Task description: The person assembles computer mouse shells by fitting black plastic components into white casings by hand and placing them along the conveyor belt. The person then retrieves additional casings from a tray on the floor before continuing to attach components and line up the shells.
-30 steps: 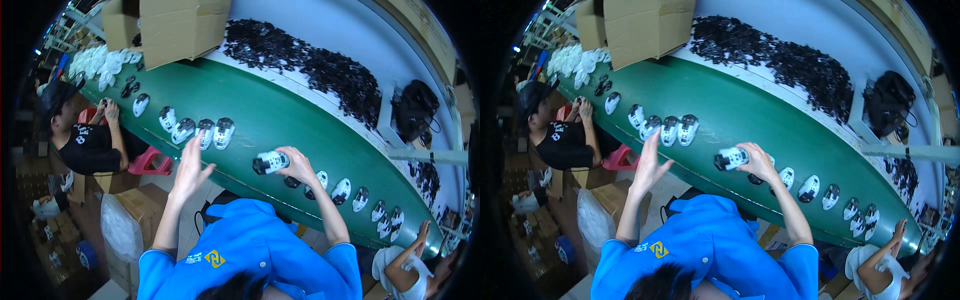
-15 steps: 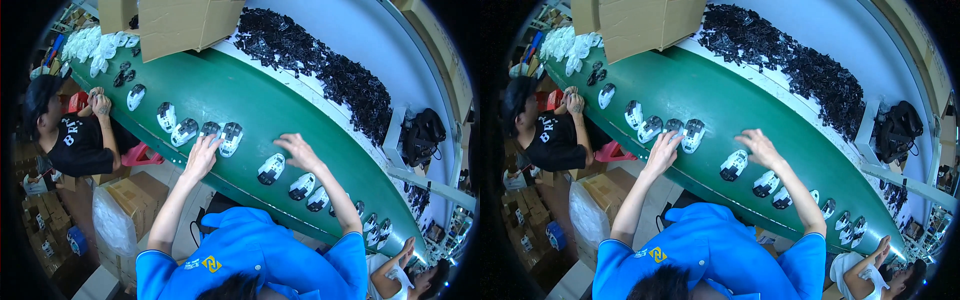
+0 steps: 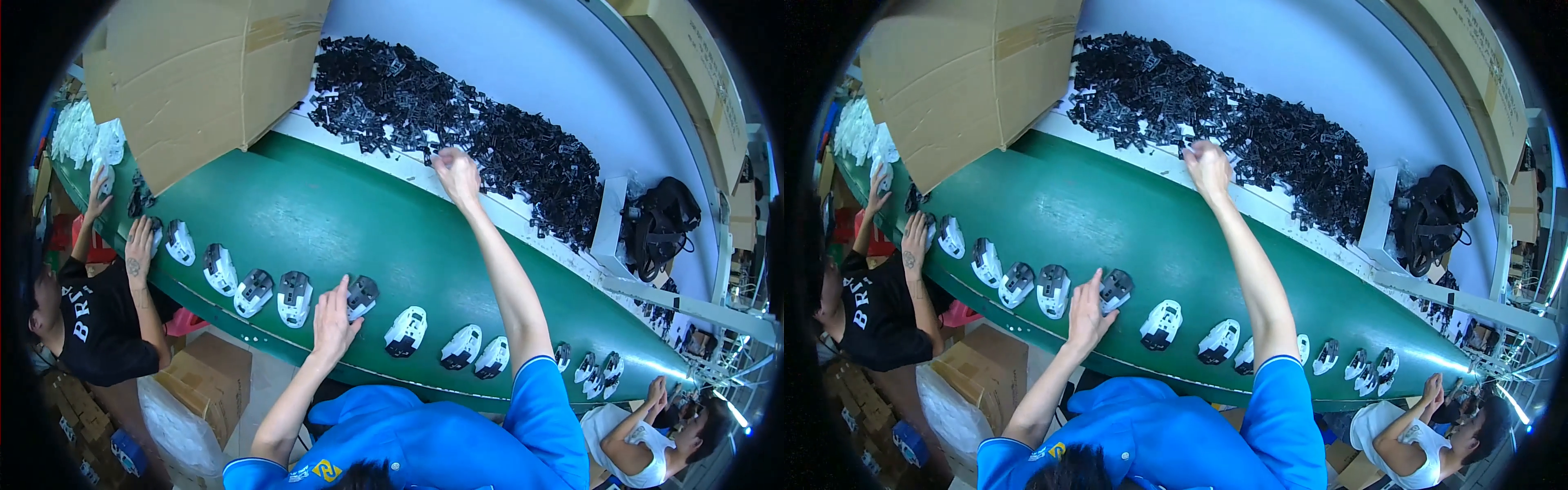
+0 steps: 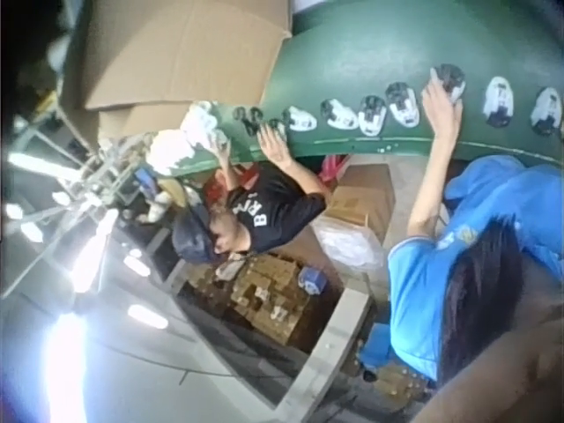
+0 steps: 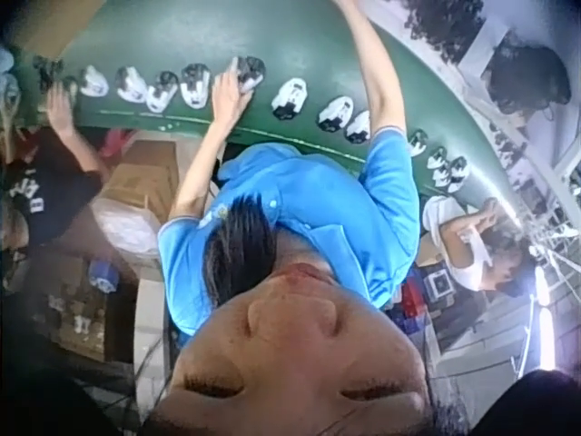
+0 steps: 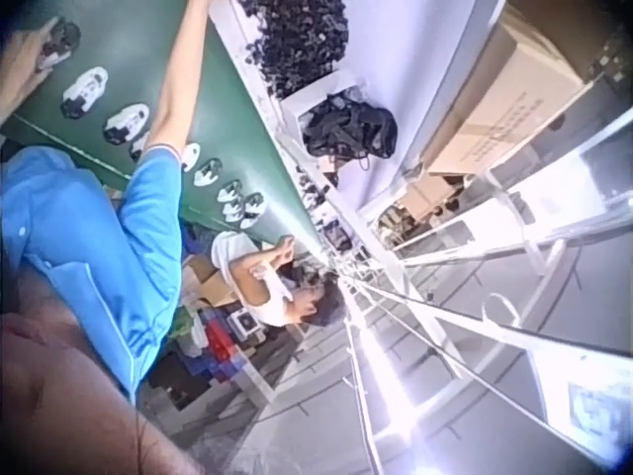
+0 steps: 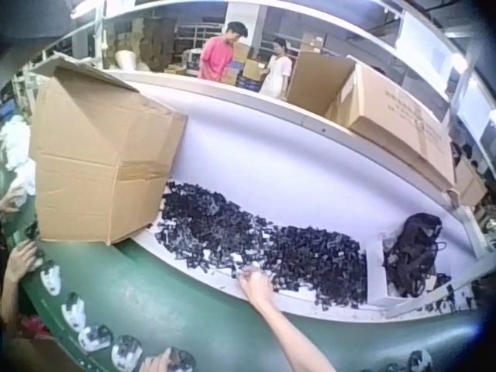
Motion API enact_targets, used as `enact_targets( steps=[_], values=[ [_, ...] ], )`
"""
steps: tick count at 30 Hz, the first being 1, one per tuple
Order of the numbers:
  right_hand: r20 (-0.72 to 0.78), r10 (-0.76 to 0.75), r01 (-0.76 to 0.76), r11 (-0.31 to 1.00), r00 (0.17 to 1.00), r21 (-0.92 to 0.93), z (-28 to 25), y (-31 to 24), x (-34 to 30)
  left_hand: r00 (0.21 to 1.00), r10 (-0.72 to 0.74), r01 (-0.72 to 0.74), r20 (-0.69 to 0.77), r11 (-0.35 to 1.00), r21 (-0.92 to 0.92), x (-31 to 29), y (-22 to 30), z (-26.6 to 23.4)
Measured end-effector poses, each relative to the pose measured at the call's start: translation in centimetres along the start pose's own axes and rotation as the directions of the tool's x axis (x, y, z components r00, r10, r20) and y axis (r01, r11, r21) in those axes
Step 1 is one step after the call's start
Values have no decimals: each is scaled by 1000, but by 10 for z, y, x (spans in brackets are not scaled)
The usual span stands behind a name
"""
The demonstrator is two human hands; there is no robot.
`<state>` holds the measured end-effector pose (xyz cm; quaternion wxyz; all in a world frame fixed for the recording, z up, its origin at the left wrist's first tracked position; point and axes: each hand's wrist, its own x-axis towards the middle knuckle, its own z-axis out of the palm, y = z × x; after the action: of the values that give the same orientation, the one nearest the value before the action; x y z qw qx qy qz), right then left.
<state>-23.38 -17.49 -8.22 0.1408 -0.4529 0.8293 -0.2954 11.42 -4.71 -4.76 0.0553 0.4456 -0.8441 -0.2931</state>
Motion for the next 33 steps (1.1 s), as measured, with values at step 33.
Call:
enact_targets(
  steps=[33],
  values=[
    [148, -831, 634, 513, 537, 579, -250, -169, -232, 856, 219, 461, 469, 91, -883, -61, 130, -158]
  ],
)
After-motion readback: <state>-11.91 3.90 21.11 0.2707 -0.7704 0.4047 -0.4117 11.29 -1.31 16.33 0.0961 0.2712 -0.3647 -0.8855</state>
